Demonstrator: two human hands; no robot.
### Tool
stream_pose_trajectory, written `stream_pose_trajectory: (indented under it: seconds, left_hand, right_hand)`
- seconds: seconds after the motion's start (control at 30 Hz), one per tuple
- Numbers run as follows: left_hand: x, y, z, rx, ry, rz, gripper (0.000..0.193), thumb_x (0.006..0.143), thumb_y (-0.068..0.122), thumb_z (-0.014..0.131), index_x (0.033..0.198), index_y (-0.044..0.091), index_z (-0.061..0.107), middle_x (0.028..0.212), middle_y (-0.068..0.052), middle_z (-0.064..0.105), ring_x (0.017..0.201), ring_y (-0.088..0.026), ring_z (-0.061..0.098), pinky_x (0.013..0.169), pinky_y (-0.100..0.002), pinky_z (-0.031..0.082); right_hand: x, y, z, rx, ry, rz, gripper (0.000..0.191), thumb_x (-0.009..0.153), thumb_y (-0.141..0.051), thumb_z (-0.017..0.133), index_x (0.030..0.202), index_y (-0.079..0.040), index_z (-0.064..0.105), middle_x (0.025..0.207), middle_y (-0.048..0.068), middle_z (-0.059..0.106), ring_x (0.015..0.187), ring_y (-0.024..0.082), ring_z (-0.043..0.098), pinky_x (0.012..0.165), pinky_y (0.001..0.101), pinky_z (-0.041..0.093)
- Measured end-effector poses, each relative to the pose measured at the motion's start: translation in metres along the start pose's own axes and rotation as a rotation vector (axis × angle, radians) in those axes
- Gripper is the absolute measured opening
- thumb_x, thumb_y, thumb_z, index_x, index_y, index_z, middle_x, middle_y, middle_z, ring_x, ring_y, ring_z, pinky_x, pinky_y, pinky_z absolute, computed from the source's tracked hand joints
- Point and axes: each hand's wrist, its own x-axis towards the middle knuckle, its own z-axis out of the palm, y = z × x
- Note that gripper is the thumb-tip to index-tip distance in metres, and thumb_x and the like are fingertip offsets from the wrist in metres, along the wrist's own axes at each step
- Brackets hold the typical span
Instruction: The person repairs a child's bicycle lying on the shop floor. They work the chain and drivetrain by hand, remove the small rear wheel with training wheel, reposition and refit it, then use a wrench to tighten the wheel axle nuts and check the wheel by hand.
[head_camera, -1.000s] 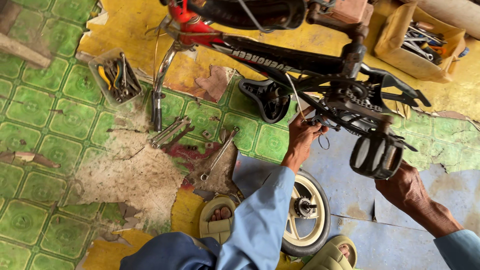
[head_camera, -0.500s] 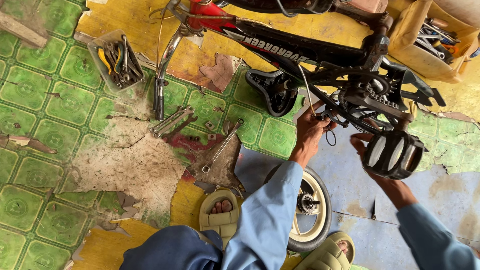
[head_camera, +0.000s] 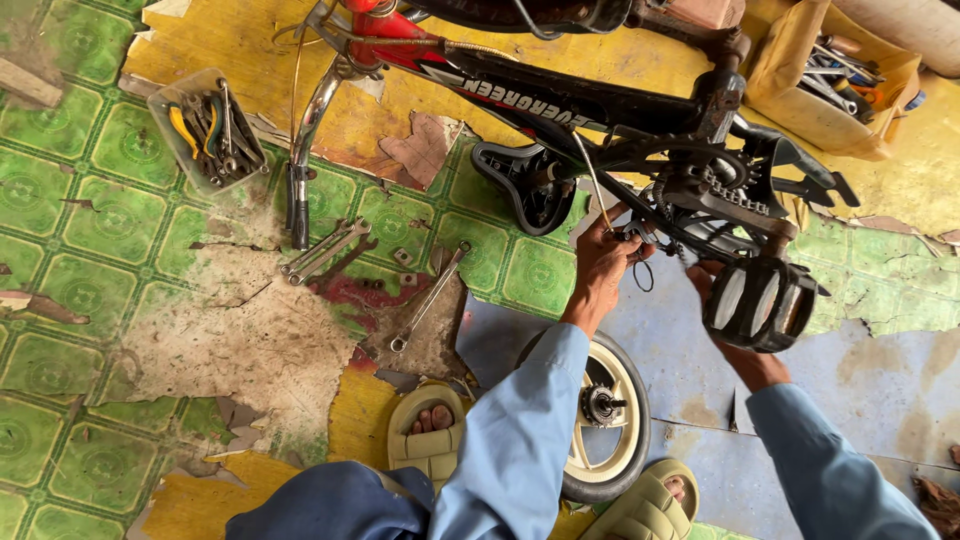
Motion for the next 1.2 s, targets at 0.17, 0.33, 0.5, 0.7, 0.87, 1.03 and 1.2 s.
stream_pose_trajectory:
  seconds: [0.17, 0.33, 0.5, 0.7, 0.87, 1.03, 1.2]
  left_hand:
    - [0.0, -0.002, -0.003, 0.029, -0.006, -0.004, 0.054, 0.093, -0.013, 0.057, 0.144, 0.008, 0.058, 0.101, -0.013, 0.072, 0.079, -0.018, 0.072, 0.072, -0.031, 0.065]
    - [0.0, -0.004, -0.001, 0.022, -0.016, 0.022, 0.054, 0.094, -0.013, 0.056, 0.145, 0.007, 0.058, 0.102, -0.014, 0.074, 0.08, -0.016, 0.072, 0.072, -0.031, 0.065]
    - [0.0, -0.004, 0.0, -0.003, -0.018, 0.01, 0.054, 0.095, -0.013, 0.057, 0.145, 0.006, 0.057, 0.105, -0.012, 0.073, 0.084, -0.014, 0.073, 0.073, -0.032, 0.065]
    - [0.0, -0.004, -0.001, 0.005, -0.032, -0.007, 0.054, 0.094, -0.013, 0.058, 0.145, 0.006, 0.057, 0.101, -0.013, 0.073, 0.076, -0.018, 0.071, 0.07, -0.031, 0.063]
    - [0.001, -0.005, 0.001, 0.016, -0.034, -0.004, 0.054, 0.093, -0.013, 0.059, 0.143, 0.006, 0.058, 0.101, -0.013, 0.075, 0.074, -0.018, 0.07, 0.068, -0.03, 0.061]
    - [-0.001, -0.005, 0.002, -0.002, -0.052, 0.001, 0.052, 0.094, -0.013, 0.062, 0.143, 0.006, 0.06, 0.103, -0.012, 0.074, 0.081, -0.015, 0.072, 0.072, -0.03, 0.063]
    - [-0.004, -0.003, 0.004, 0.032, -0.059, -0.002, 0.052, 0.093, -0.01, 0.063, 0.142, 0.007, 0.06, 0.098, -0.012, 0.074, 0.073, -0.018, 0.071, 0.068, -0.03, 0.061]
  right_hand:
    - [-0.017, 0.036, -0.023, -0.614, 0.079, -0.263, 0.032, 0.078, -0.016, 0.079, 0.107, -0.006, 0.069, 0.094, 0.011, 0.073, 0.082, 0.026, 0.071, 0.075, 0.0378, 0.057]
    - [-0.03, 0.062, -0.054, -0.015, -0.069, 0.039, 0.027, 0.085, -0.014, 0.08, 0.107, -0.005, 0.068, 0.088, 0.012, 0.071, 0.076, 0.026, 0.068, 0.071, 0.0347, 0.055]
    - [-0.036, 0.069, -0.073, 0.205, -0.06, 0.086, 0.03, 0.09, -0.011, 0.075, 0.118, -0.002, 0.071, 0.107, 0.015, 0.074, 0.089, 0.022, 0.071, 0.081, 0.0327, 0.056]
    - [-0.038, 0.076, -0.074, 0.263, -0.085, 0.211, 0.028, 0.093, -0.012, 0.073, 0.12, -0.003, 0.074, 0.111, 0.014, 0.075, 0.093, 0.013, 0.07, 0.081, 0.0307, 0.056]
    - [-0.043, 0.075, -0.067, 0.541, -0.047, 0.144, 0.03, 0.096, -0.012, 0.072, 0.125, -0.005, 0.07, 0.119, 0.012, 0.074, 0.105, 0.008, 0.069, 0.089, 0.0275, 0.055]
    - [-0.041, 0.082, -0.074, 0.199, -0.096, 0.209, 0.022, 0.09, -0.01, 0.077, 0.111, -0.003, 0.076, 0.104, 0.012, 0.077, 0.081, 0.017, 0.067, 0.071, 0.0311, 0.053]
    - [-0.039, 0.083, -0.077, 0.244, -0.061, 0.111, 0.018, 0.091, -0.011, 0.077, 0.107, -0.002, 0.076, 0.107, 0.012, 0.077, 0.091, 0.017, 0.073, 0.079, 0.0298, 0.057]
